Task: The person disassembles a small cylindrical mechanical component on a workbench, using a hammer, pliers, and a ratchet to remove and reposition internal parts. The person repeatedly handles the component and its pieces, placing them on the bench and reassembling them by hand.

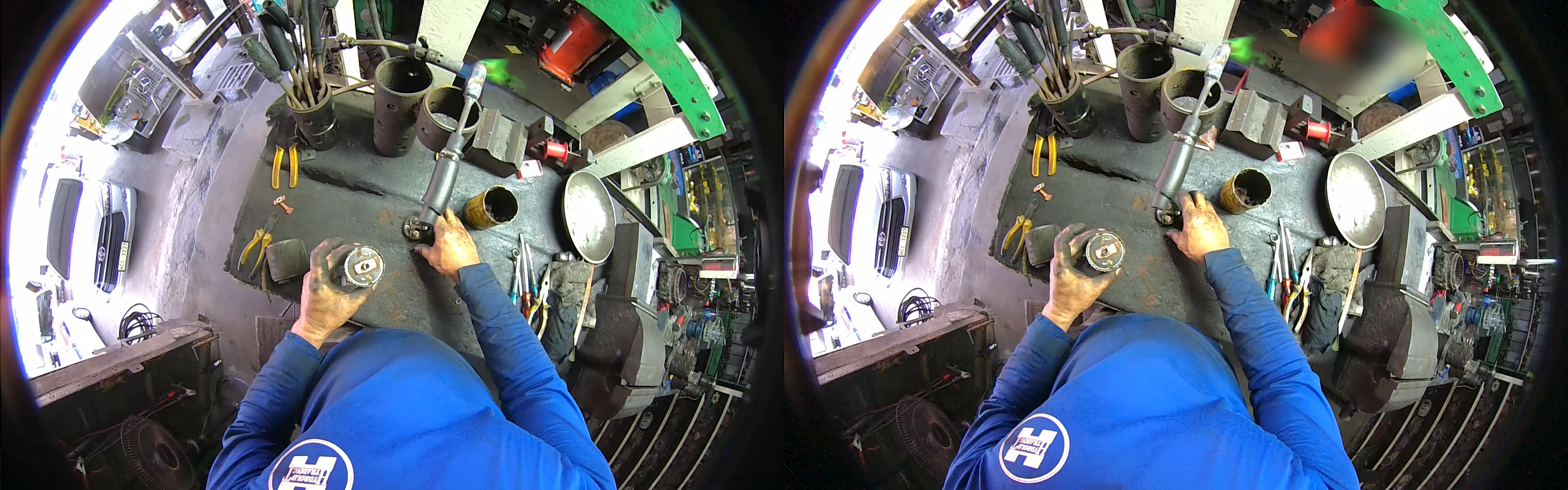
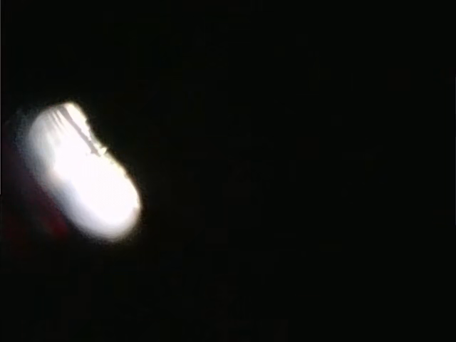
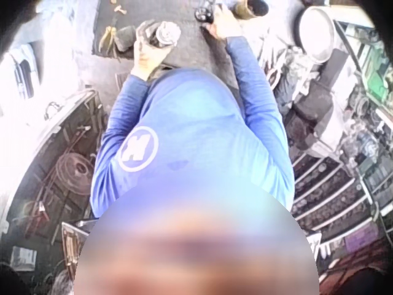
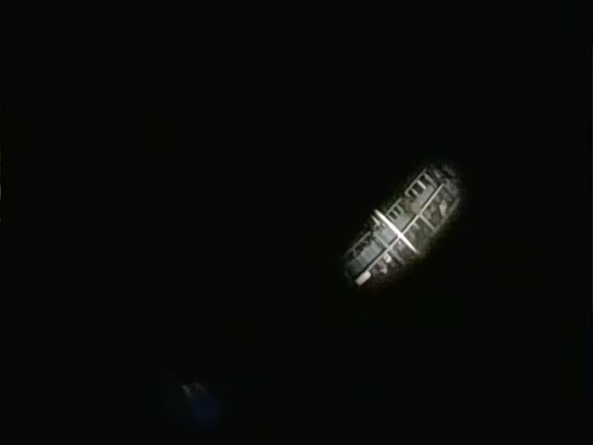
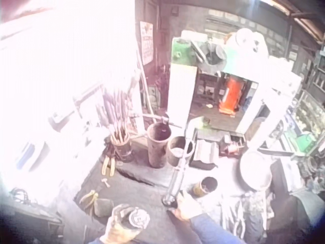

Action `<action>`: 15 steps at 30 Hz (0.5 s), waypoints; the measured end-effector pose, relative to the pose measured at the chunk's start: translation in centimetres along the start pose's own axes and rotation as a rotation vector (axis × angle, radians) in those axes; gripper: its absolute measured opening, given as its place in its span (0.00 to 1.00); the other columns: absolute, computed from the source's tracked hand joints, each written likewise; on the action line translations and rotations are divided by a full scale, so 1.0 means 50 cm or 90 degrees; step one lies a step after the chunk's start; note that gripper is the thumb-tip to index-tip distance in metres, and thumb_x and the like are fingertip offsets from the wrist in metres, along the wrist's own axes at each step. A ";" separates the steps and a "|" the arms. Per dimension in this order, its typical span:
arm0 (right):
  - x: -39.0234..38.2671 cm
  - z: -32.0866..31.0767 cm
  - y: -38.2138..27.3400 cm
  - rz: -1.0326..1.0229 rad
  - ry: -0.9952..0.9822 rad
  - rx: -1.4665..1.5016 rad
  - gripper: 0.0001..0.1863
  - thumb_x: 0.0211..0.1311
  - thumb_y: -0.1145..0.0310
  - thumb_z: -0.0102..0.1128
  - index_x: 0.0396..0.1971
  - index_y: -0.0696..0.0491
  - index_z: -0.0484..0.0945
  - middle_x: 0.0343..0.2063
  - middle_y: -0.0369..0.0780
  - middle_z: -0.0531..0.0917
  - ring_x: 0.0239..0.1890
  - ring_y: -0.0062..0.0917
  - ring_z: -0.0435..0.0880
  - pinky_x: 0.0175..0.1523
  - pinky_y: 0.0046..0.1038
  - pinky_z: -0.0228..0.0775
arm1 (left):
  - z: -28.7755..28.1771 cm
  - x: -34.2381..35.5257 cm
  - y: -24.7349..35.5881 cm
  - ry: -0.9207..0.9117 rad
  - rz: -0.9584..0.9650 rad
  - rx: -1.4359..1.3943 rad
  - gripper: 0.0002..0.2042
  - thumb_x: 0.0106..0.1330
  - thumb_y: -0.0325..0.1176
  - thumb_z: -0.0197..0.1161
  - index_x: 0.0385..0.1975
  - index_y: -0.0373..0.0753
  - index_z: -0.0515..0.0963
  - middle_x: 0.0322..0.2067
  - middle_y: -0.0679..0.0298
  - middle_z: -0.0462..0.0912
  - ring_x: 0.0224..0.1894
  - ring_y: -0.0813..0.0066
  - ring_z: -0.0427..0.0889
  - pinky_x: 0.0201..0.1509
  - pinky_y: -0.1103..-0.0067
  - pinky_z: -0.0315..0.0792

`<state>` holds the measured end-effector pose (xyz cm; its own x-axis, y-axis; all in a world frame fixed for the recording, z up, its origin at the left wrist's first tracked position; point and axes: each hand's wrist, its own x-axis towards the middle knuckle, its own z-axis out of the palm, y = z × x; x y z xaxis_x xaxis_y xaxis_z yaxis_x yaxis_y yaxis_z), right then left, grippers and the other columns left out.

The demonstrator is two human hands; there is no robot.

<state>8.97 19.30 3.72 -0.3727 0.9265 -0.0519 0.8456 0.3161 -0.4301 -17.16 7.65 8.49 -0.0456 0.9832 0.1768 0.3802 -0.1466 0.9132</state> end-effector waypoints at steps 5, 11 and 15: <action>-0.008 -0.065 -0.046 0.014 -0.098 -0.127 0.33 0.52 0.61 0.80 0.56 0.57 0.78 0.65 0.55 0.75 0.64 0.51 0.78 0.63 0.47 0.78 | -0.008 0.006 -0.002 0.024 0.021 0.017 0.54 0.46 0.26 0.88 0.71 0.36 0.54 0.58 0.52 0.84 0.59 0.59 0.86 0.66 0.68 0.80; -0.074 -0.434 -0.151 -0.303 -0.322 0.311 0.15 0.64 0.65 0.76 0.46 0.55 0.86 0.43 0.46 0.89 0.47 0.42 0.90 0.53 0.39 0.82 | -0.032 0.014 0.003 0.054 0.045 0.148 0.51 0.46 0.26 0.87 0.68 0.35 0.56 0.55 0.53 0.86 0.55 0.58 0.89 0.62 0.70 0.82; 0.059 -0.553 -0.210 -0.333 0.110 0.067 0.10 0.63 0.69 0.73 0.42 0.56 0.86 0.39 0.45 0.88 0.43 0.44 0.89 0.50 0.42 0.81 | -0.041 0.012 0.013 0.068 0.034 0.094 0.51 0.45 0.27 0.88 0.67 0.35 0.58 0.54 0.53 0.87 0.54 0.60 0.90 0.61 0.70 0.83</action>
<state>9.54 24.37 32.98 -0.6564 0.6747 0.3375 0.5191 0.7286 -0.4470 -18.84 7.92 9.94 -0.1164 0.9563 0.2682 0.5152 -0.1727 0.8395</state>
